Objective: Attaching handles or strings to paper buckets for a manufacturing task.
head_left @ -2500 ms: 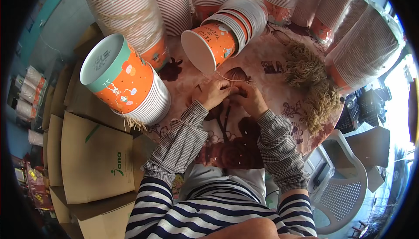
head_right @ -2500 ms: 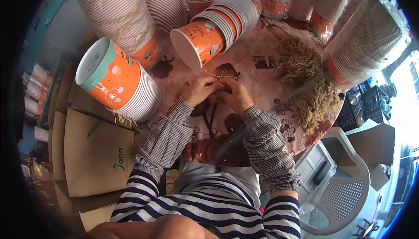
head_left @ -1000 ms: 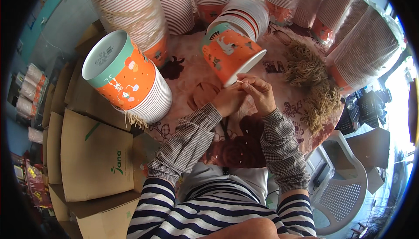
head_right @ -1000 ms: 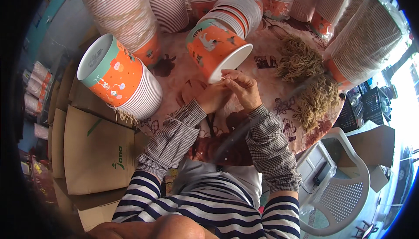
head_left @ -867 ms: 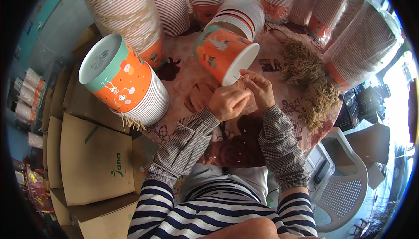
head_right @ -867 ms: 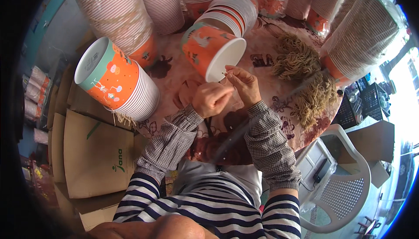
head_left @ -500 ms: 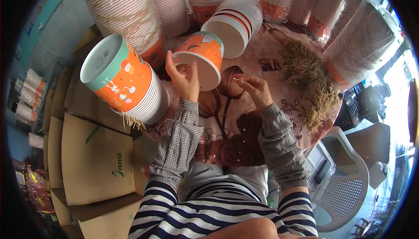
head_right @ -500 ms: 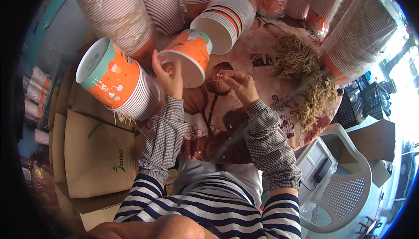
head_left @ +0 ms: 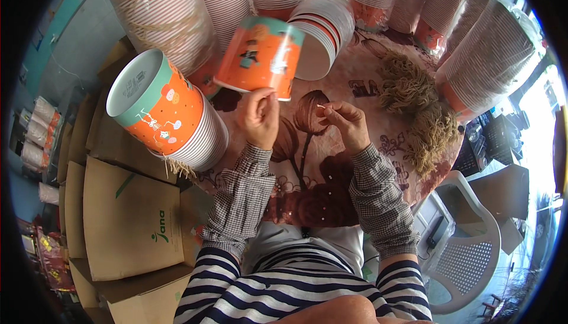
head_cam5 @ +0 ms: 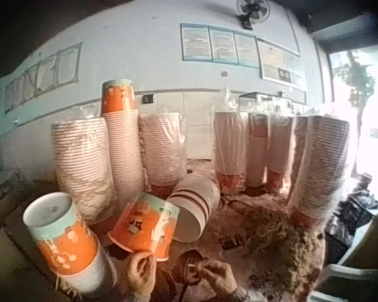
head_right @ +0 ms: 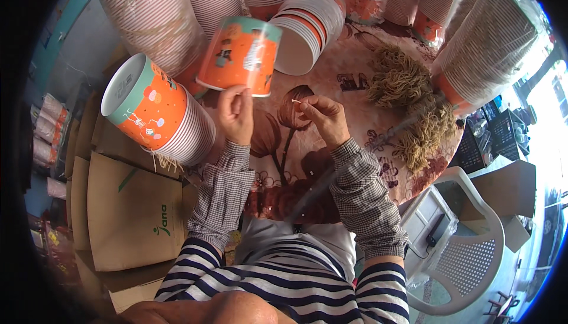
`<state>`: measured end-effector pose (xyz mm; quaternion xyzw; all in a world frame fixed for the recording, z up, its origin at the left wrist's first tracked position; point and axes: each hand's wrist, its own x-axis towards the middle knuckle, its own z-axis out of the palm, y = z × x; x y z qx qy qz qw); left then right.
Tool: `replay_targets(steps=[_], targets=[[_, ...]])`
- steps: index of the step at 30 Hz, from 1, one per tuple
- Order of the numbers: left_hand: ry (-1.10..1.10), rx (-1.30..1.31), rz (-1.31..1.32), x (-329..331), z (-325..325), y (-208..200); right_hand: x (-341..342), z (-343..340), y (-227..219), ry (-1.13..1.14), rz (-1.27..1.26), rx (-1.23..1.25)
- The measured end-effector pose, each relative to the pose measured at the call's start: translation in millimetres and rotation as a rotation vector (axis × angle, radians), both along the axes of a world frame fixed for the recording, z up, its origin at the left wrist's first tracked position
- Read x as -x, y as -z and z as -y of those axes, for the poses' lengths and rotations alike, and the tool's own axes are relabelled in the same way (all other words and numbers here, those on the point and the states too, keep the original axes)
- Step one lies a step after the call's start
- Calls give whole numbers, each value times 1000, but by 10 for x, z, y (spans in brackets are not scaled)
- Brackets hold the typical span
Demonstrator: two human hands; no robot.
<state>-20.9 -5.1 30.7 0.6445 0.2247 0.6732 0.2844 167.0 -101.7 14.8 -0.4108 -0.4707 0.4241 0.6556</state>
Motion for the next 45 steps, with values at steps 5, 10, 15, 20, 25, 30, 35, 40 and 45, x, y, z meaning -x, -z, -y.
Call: replay_targets(steps=[5, 10, 15, 20, 25, 30, 35, 40, 45], targets=[[39, -103, -224, -192, 110, 185, 221, -15, -47, 71, -82, -66], [111, -27, -86, -253, 246, 195, 215, -63, 54, 60, -90, -102], [313, 357, 285, -219, 251, -63, 240, -41, 26, 65, -91, -97], [496, 550, 306, -173, 101, 137, 255, -11, -42, 60, -29, -45], [198, 428, -361, -193, 133, 259, 244, 24, -9, 106, 42, -76], [590, 952, -258, -77, -151, 510, 290, 34, -81, 189, 235, -55], [664, 1023, -165, -224, 221, 36, 247, 57, -82, 315, 543, -80], [559, 839, -233, -185, 144, 237, 267, 23, -60, 343, 642, -111], [538, 845, -444, -138, 181, 134, 252, 12, -35, 333, 620, -117]])
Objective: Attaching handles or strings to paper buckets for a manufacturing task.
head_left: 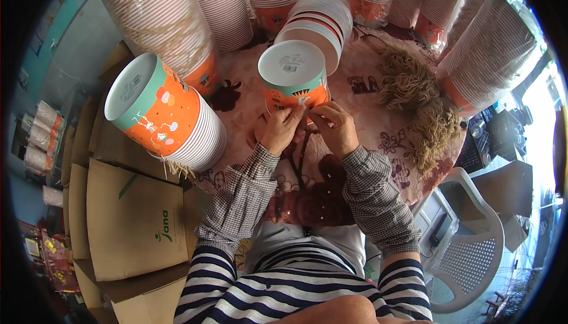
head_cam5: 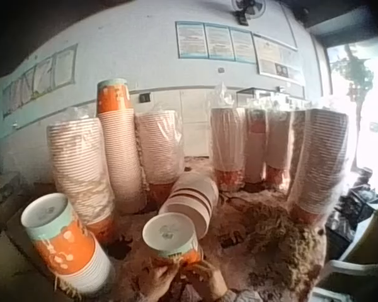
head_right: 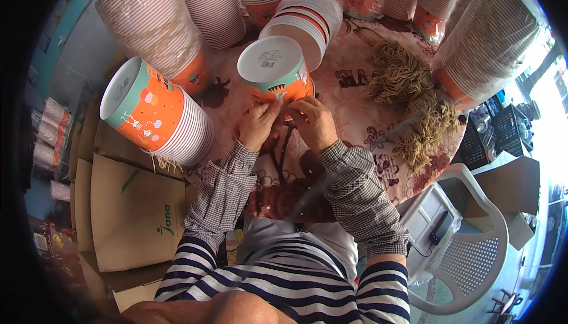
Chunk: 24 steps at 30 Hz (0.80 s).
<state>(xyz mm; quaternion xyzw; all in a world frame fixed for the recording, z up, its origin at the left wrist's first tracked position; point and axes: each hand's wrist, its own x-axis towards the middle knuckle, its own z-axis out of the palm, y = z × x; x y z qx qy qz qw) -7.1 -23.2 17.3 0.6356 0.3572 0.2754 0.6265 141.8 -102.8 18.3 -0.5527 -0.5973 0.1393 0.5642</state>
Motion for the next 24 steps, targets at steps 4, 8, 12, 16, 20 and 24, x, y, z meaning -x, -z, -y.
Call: replay_targets(steps=[4, 8, 12, 16, 20, 24], targets=[[-89, -362, 22, -41, 99, -42, 2, 8, 4, 21, 28, 45], [-76, -446, 29, -34, 87, 9, 10, 56, -75, -3, -6, 106], [-88, -569, 33, -10, 36, 56, -1, 59, -96, -37, -13, 160], [-115, -553, 75, -24, 55, 39, -2, 54, -73, -21, 5, 187], [-328, -475, 213, -14, 58, 17, -107, -20, 60, 54, -49, 181], [-505, -399, 431, 105, -113, -56, -284, -93, 124, 61, -549, 333]])
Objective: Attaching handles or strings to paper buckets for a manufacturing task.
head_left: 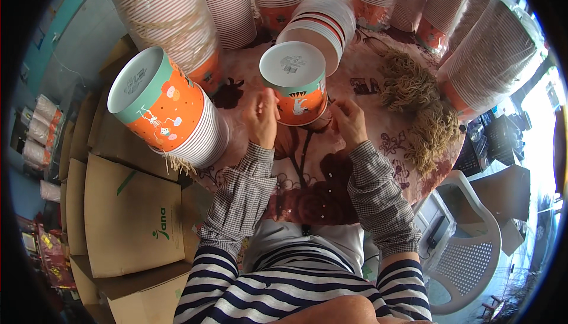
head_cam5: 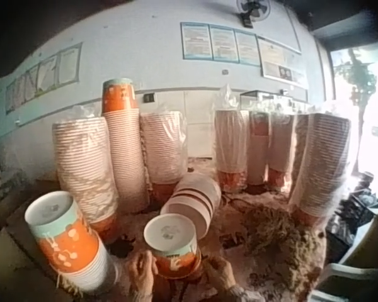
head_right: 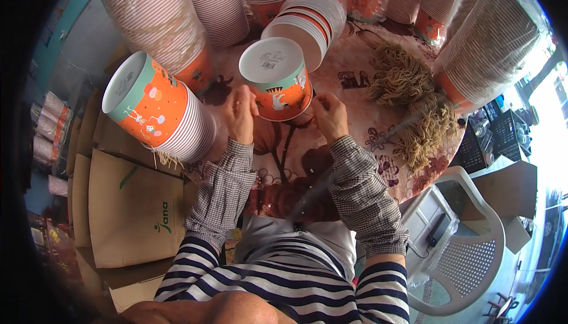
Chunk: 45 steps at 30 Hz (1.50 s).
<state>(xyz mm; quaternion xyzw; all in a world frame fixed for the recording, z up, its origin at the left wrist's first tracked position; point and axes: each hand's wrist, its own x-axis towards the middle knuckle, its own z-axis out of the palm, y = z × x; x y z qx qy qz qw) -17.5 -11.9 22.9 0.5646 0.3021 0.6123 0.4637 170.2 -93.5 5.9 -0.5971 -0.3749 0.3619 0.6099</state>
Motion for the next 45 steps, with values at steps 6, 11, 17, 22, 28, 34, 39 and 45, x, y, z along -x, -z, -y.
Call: replay_targets(steps=[6, 11, 17, 22, 28, 34, 39, 45], targets=[[-197, 280, 227, 103, -349, 359, -37, -12, 51, -80, -241, 127], [21, 426, 280, 189, -428, 372, -50, 10, 26, -140, -499, 76], [158, 736, 410, 371, -450, 314, 41, -47, 91, -186, -392, 27], [455, 925, 587, 273, -367, 296, 110, -45, 82, -192, -312, -125], [691, 570, 454, 180, -162, 110, 160, -3, -44, -168, -141, -172], [749, 401, 419, 128, -20, 9, 211, 1, 11, -5, 328, -269], [763, 457, 637, 192, -102, 14, 203, 13, -24, 13, 370, -352], [709, 333, 401, 72, 30, -14, 290, 56, -52, -75, 248, -322]])
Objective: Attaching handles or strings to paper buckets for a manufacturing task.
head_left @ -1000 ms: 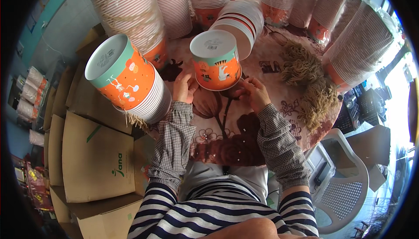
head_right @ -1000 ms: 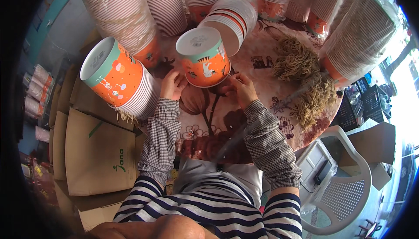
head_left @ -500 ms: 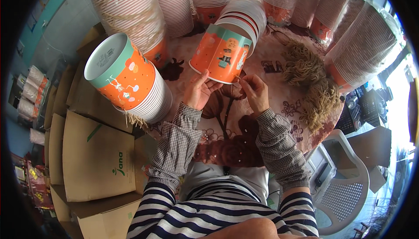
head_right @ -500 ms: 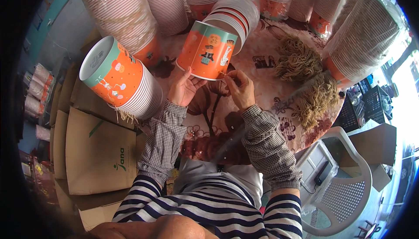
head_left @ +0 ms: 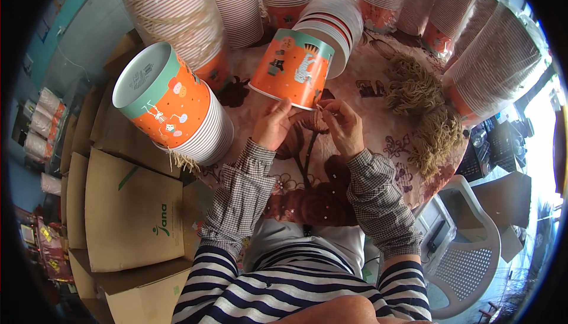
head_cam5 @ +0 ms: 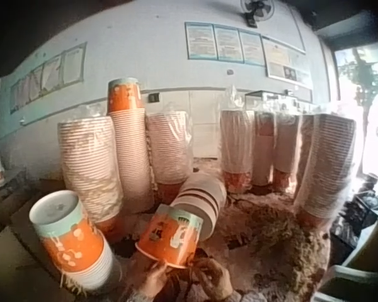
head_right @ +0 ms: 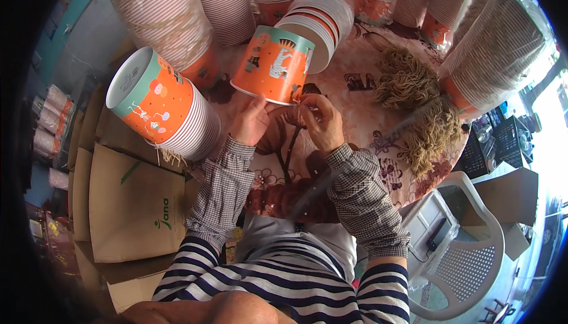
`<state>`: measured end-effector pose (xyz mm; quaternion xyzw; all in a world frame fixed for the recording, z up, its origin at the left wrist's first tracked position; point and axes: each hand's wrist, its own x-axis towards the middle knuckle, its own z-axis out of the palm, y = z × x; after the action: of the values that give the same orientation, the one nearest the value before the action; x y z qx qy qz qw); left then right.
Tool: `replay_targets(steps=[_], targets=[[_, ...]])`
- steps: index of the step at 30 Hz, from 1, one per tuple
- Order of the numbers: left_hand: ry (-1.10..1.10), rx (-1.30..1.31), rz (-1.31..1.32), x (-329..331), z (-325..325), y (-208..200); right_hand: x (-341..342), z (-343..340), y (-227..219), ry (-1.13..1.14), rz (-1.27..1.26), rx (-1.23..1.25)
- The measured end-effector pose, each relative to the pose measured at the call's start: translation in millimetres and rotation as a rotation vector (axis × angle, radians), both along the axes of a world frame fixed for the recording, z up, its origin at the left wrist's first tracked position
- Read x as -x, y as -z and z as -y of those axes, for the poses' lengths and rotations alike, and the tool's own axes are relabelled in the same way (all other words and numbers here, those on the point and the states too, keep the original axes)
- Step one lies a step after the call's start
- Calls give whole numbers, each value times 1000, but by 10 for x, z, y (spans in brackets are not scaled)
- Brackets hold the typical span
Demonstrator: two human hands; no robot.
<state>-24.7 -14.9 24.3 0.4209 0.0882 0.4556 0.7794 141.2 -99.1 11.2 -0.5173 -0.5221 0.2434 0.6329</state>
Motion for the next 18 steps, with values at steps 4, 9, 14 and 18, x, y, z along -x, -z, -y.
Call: replay_targets(steps=[4, 9, 14, 18], targets=[[21, -28, -55, 20, 29, -21, 32, 23, -73, 12, 86, -34], [-108, -14, 43, 34, -48, 55, -18, -18, -19, -7, 23, -36], [-232, 60, 86, 34, -60, -20, -24, 9, -28, -27, -17, -1], [-86, -19, -36, 30, -35, 35, 3, 3, -34, -16, 10, -11]])
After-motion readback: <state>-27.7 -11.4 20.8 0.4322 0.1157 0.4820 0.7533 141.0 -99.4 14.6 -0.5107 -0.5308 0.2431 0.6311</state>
